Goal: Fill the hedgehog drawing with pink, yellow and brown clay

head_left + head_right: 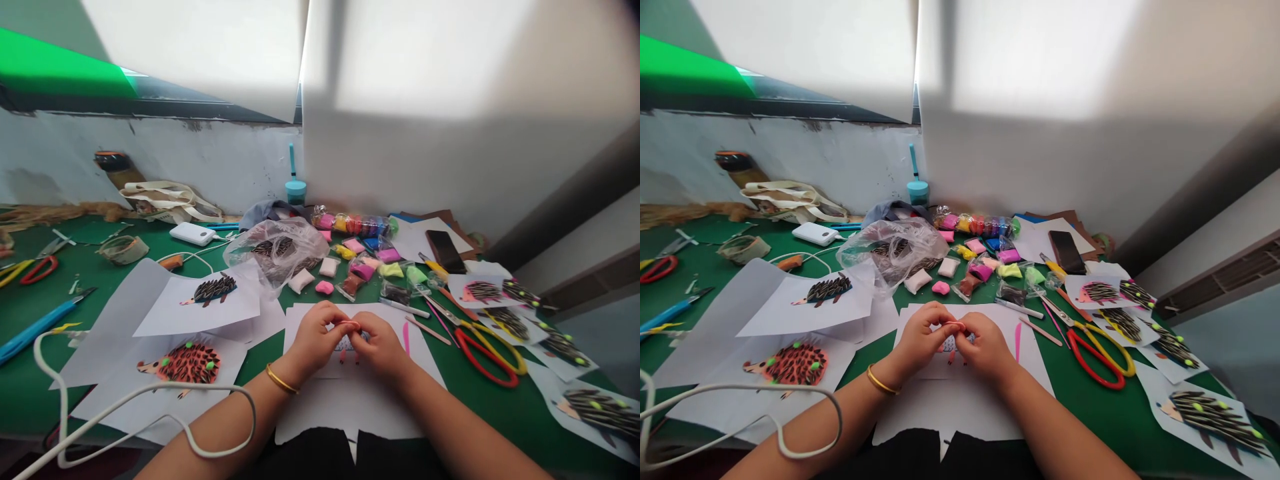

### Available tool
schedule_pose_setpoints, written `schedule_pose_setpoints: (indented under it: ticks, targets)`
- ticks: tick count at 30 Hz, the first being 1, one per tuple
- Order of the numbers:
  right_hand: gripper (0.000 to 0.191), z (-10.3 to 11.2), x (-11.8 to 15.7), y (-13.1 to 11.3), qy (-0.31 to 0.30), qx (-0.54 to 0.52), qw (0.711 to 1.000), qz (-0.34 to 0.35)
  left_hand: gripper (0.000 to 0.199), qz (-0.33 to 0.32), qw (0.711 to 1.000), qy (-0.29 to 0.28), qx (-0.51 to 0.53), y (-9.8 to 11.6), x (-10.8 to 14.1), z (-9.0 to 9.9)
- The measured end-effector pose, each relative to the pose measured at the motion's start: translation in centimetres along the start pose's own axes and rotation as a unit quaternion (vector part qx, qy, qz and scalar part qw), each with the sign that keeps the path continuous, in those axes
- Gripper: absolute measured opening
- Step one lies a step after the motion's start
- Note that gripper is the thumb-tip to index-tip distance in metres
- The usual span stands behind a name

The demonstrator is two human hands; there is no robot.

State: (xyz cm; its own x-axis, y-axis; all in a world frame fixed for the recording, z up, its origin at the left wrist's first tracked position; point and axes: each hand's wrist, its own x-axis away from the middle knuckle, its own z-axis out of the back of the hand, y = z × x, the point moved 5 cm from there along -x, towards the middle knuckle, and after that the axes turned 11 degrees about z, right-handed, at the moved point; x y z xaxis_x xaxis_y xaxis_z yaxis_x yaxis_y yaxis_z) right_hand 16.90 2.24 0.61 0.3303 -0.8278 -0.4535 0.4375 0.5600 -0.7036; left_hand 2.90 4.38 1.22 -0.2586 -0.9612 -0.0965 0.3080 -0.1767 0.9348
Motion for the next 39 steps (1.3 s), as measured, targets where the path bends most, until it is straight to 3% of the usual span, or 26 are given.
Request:
schedule_pose_setpoints:
  ticks: [10,17,23,31,36,39]
  targets:
    - [0.023,0.0,0.0,-0.2,-0.009,0.029,0.999,0.01,0.018,0.003,1.0,0.015,0.007,0.3,0.1,0.1]
    - [0.025,0.0,-0.1,-0.2,-0.009,-0.024,1.0,0.016,0.025,0.029,0.998,0.033,0.034,0.0,0.0,0.3]
    - [0.023,-0.2,0.0,0.1,-0.012,0.022,0.999,0.02,0.016,0.033,0.999,0.013,0.022,-0.1,0.0,0.0]
    - [0.022,0.0,-0.1,-0.2,-0.019,0.012,1.0,0.016,0.019,0.061,0.996,0.003,0.059,-0.1,0.0,0.1]
    - [0.019,0.0,-0.1,-0.2,-0.022,-0.005,1.0,0.015,0.025,0.144,0.983,-0.018,0.113,-0.7,0.1,-0.2]
    - [0.023,-0.1,0.0,0.0,-0.02,-0.03,0.999,0.002,0.031,0.162,0.977,-0.024,0.135,-1.3,0.0,-0.3]
